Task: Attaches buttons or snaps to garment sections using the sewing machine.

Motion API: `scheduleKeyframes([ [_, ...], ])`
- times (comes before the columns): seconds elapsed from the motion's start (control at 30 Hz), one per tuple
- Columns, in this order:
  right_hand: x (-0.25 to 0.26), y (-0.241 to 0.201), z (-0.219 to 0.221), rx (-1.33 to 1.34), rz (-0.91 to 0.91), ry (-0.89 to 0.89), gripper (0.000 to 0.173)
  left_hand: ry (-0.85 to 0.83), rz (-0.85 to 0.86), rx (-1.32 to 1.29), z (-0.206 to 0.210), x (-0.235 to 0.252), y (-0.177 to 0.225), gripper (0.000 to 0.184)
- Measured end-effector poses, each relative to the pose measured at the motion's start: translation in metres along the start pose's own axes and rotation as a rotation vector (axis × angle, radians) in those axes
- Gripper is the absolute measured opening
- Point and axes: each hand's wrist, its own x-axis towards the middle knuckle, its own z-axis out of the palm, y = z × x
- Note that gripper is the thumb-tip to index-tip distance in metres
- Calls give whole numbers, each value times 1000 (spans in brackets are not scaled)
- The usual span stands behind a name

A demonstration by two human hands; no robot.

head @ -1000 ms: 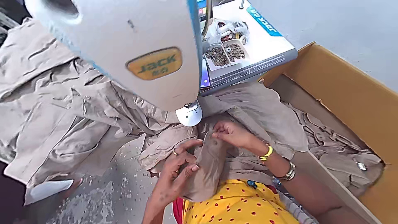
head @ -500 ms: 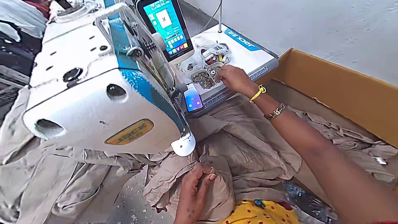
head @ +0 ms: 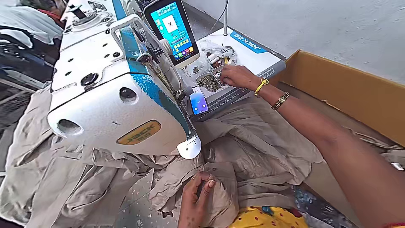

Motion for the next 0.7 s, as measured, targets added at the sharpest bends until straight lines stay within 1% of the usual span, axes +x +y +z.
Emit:
scheduleKeyframes([
  [0.07, -5, -2, -4, 132, 109, 105, 17, 16, -24, -20, -1, -2, 1, 23],
  [0.17, -15, -17, -15, 435, 358, 265, 20, 68, -88, -67, 1, -4, 6, 17],
  [0.23, -29, -40, -25, 732, 468, 279, 21, 106, -117, -77, 2, -3, 8, 16],
  [0.3, -50, -78, -34, 1042, 507, 192, 32, 133, -144, -59, 4, -2, 10, 17],
  [0.37, -76, -121, -30, 1256, 495, 47, 40, 142, -180, -37, 5, -1, 13, 17],
  [0.43, -102, -159, -15, 1449, 480, -120, 40, 150, -203, -18, 5, 2, 15, 17],
  [0.5, -121, -191, 1, 1614, 539, -256, 31, 152, -207, 18, 6, 5, 15, 19],
  [0.57, -132, -214, 12, 1698, 618, -327, 20, 166, -211, 63, 6, 5, 15, 21],
  [0.63, -138, -228, 19, 1722, 666, -322, 12, 181, -219, 97, 7, 3, 15, 22],
  [0.7, -141, -235, 25, 1695, 661, -285, 11, 202, -232, 126, 7, 2, 15, 20],
])
